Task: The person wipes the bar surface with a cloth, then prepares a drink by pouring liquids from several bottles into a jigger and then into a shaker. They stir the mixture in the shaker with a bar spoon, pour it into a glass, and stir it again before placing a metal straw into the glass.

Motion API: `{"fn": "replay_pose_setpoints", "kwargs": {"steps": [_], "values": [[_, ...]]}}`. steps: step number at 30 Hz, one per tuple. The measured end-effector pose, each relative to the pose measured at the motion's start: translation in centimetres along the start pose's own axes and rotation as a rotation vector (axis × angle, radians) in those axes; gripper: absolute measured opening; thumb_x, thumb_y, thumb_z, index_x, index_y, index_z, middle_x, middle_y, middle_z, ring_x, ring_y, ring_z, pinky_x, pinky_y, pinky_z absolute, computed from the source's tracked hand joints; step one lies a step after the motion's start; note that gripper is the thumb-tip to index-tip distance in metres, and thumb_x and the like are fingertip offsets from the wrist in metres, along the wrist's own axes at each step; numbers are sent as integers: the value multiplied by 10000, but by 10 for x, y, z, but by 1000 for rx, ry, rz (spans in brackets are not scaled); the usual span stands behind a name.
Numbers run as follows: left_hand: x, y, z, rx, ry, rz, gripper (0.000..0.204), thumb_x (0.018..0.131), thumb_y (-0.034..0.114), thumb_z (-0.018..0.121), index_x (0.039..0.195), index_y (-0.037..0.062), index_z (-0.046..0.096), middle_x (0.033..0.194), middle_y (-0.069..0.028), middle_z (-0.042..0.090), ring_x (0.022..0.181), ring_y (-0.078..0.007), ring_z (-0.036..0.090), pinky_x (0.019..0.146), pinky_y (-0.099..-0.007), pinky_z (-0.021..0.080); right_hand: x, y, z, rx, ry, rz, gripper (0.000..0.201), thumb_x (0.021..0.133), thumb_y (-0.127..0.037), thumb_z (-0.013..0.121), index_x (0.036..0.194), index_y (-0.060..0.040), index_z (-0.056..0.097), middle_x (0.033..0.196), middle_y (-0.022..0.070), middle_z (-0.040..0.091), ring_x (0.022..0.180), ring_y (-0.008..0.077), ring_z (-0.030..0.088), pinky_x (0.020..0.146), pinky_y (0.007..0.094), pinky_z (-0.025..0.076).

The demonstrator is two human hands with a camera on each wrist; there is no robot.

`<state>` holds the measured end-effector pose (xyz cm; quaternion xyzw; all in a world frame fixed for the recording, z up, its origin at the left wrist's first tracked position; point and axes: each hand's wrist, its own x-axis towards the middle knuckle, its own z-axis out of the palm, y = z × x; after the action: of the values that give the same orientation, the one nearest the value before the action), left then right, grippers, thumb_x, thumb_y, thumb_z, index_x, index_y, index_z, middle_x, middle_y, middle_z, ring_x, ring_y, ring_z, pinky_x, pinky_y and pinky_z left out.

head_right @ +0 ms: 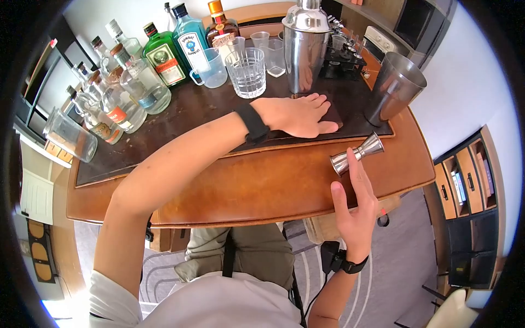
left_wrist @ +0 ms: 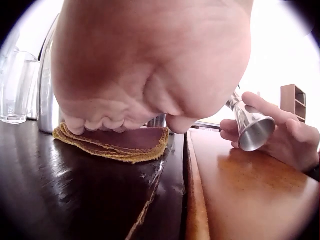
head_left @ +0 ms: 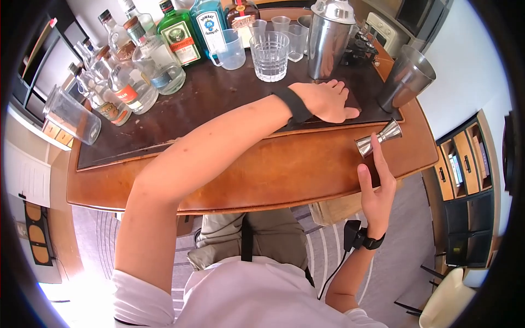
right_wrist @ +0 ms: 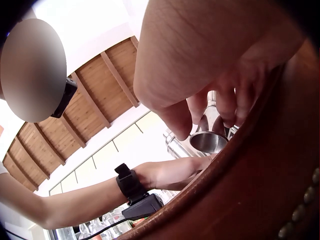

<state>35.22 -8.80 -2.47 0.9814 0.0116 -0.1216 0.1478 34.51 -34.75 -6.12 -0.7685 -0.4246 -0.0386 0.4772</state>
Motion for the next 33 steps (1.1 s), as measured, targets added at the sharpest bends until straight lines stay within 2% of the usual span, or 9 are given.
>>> {"fn": "replay_pose_setpoints", "kwargs": {"steps": [3, 6, 8, 10, 13, 22, 23, 27, 33], "values": [[1, -10, 3, -23, 37, 52, 833, 1079, 586, 295, 1604, -59, 253, 1703, -238, 192, 1596, -366, 137, 1286, -466, 194, 1, 0, 0, -7, 2, -13, 507, 992, -184, 663, 1457, -2, 573, 1413, 229, 632, 1326, 371, 601, 1116, 417, 438], [-27, -9, -7, -39, 15, -16, 860, 1084, 628, 242, 1618, -45, 213, 1719, -207, 157, 1602, -342, 108, 1284, -469, 198, -1, -1, -1, 4, 2, 1, 508, 984, -172, 665, 1457, -10, 576, 1405, 229, 637, 1327, 374, 598, 1115, 419, 437], [-44, -12, -1, 11, 32, -59, 891, 1073, 657, 250, 1611, -52, 227, 1708, -228, 172, 1599, -332, 129, 1289, -431, 201, -2, -1, -2, 19, 9, 1, 509, 978, -165, 667, 1456, -14, 579, 1399, 228, 641, 1327, 376, 596, 1114, 420, 437], [-64, -22, 11, 25, 82, -64, 900, 1073, 658, 250, 1604, -68, 230, 1699, -250, 178, 1597, -339, 137, 1292, -432, 197, -1, 0, 0, 35, 24, -19, 511, 972, -157, 668, 1456, -19, 581, 1391, 228, 646, 1325, 378, 596, 1113, 418, 439], [-82, -26, 10, 33, 69, -91, 913, 1071, 662, 249, 1598, -83, 227, 1691, -266, 186, 1594, -347, 145, 1293, -432, 195, -1, 2, 0, 30, 38, -49, 512, 970, -159, 671, 1455, -19, 582, 1385, 226, 649, 1309, 377, 605, 1104, 414, 446], [-47, -17, -7, 36, -50, -100, 985, 1046, 713, 257, 1585, -110, 229, 1693, -275, 164, 1594, -350, 136, 1289, -435, 204, -2, 1, -1, 54, 25, -26, 514, 974, -159, 666, 1459, -16, 576, 1374, 231, 650, 1263, 370, 625, 1082, 416, 459], [-49, -20, -8, 22, -49, -85, 992, 1046, 713, 248, 1584, -120, 219, 1687, -295, 162, 1589, -373, 146, 1285, -452, 212, -2, 1, -2, 46, 19, -36, 515, 974, -160, 666, 1460, -15, 574, 1374, 231, 649, 1266, 372, 622, 1084, 417, 456], [-63, -17, 4, 136, 4, -190, 1015, 1047, 711, 226, 1568, -159, 204, 1656, -354, 184, 1569, -446, 166, 1271, -474, 238, -1, 2, -1, 19, 15, -63, 520, 974, -163, 667, 1462, -13, 570, 1375, 233, 647, 1279, 383, 611, 1094, 424, 448], [-38, -3, 0, 106, -3, -381, 1018, 1050, 703, 220, 1557, -179, 210, 1641, -386, 181, 1563, -468, 169, 1270, -482, 227, -2, 2, 0, 6, 14, -68, 523, 971, -160, 668, 1463, -14, 569, 1365, 232, 651, 1280, 393, 606, 1094, 435, 447]]}}
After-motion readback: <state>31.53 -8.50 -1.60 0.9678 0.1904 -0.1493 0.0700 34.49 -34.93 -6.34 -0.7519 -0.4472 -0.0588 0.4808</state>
